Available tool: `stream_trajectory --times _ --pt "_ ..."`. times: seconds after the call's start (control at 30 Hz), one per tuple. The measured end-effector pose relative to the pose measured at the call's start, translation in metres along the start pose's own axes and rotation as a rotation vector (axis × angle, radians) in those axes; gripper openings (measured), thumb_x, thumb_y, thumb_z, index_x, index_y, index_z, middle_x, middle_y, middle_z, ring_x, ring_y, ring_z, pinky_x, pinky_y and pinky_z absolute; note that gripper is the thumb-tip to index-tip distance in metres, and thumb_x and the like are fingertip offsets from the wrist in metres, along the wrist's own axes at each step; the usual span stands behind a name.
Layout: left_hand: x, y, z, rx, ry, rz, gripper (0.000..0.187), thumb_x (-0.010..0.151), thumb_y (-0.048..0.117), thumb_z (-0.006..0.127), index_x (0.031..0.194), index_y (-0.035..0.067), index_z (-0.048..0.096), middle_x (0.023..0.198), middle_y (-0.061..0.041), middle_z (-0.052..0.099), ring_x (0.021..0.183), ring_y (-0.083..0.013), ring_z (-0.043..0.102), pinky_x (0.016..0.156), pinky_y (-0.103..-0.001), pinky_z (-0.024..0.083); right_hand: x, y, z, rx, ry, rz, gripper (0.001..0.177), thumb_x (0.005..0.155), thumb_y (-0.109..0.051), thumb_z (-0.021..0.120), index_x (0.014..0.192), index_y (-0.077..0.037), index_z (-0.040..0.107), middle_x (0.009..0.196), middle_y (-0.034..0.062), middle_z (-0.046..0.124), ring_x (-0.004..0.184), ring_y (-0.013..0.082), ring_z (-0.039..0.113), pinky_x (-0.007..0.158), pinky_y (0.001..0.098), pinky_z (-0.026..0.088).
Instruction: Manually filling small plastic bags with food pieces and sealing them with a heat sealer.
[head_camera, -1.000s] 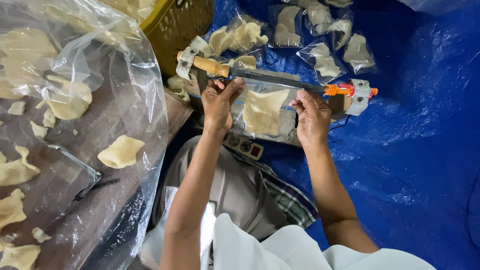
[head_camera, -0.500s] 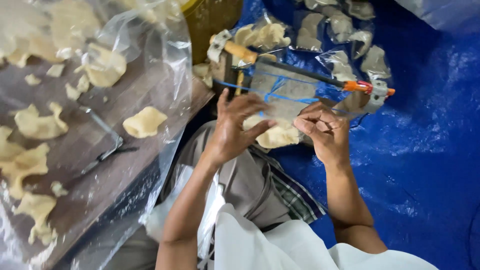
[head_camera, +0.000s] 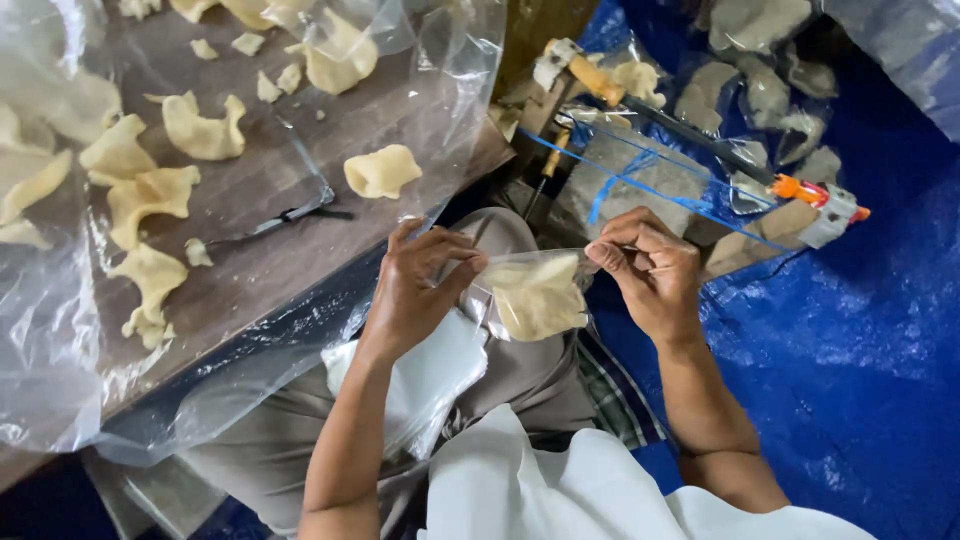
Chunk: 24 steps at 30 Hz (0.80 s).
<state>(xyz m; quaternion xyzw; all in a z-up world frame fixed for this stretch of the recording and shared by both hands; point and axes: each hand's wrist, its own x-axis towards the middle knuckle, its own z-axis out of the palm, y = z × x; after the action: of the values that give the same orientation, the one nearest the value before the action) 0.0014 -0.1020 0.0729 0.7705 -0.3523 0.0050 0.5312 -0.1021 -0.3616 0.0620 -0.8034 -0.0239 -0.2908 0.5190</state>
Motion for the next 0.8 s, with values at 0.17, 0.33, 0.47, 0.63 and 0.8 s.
stream_trajectory --times 0.17,0.33,0.47,0.63,0.8 --pt "-0.022 -0.023 0.002 -0.326 0.211 -0.086 0.018 0.096 0.020 0.074 0.107 0.005 0.074 0.102 -0.012 0.076 0.102 -0.0279 0.073 0.100 -0.045 0.049 0.011 -0.002 0.013 0.084 0.038 0.023 0.014 0.098 -0.008 0.074 0.086 -0.001 0.072 0.081 0.0089 0.064 0.075 0.0132 0.060 0.075 0.0314 0.053" --pt "-0.027 -0.041 0.042 -0.626 0.151 -0.167 0.046 0.081 0.017 0.088 0.117 -0.002 0.066 0.107 -0.018 0.071 0.107 -0.0325 0.070 0.096 -0.046 0.055 0.020 -0.010 0.047 0.209 0.088 0.043 0.016 0.100 -0.009 0.070 0.086 -0.002 0.069 0.080 0.0085 0.062 0.079 0.0145 0.056 0.079 0.0291 0.048" --pt "-0.023 -0.038 0.043 -0.692 0.363 -0.328 0.042 0.091 0.017 0.080 0.123 -0.007 0.067 0.091 -0.014 0.070 0.086 -0.0184 0.067 0.082 -0.035 0.058 0.004 0.020 0.068 0.338 -0.193 0.131 0.045 0.089 -0.026 0.075 0.120 0.004 0.064 0.091 0.0101 0.061 0.090 0.0150 0.054 0.089 0.0337 0.049" --pt "-0.027 -0.055 0.048 -0.705 0.429 -0.360 0.048 0.092 0.020 0.077 0.134 0.002 0.063 0.116 -0.018 0.073 0.102 -0.0235 0.070 0.092 -0.040 0.057 -0.010 0.038 0.072 0.446 -0.488 0.556 0.031 0.086 -0.018 0.084 0.096 0.005 0.065 0.066 0.0150 0.066 0.058 0.0232 0.072 0.060 0.0350 0.060" --pt "-0.019 -0.030 0.020 -0.597 0.453 -0.480 0.063 0.098 0.018 0.066 0.154 0.001 0.041 0.140 -0.028 0.057 0.128 -0.0394 0.059 0.109 -0.053 0.047 0.084 0.067 0.072 0.503 -0.219 0.662 0.054 0.089 -0.056 0.073 0.101 -0.005 0.062 0.074 0.0090 0.068 0.063 0.0229 0.073 0.053 0.0354 0.058"
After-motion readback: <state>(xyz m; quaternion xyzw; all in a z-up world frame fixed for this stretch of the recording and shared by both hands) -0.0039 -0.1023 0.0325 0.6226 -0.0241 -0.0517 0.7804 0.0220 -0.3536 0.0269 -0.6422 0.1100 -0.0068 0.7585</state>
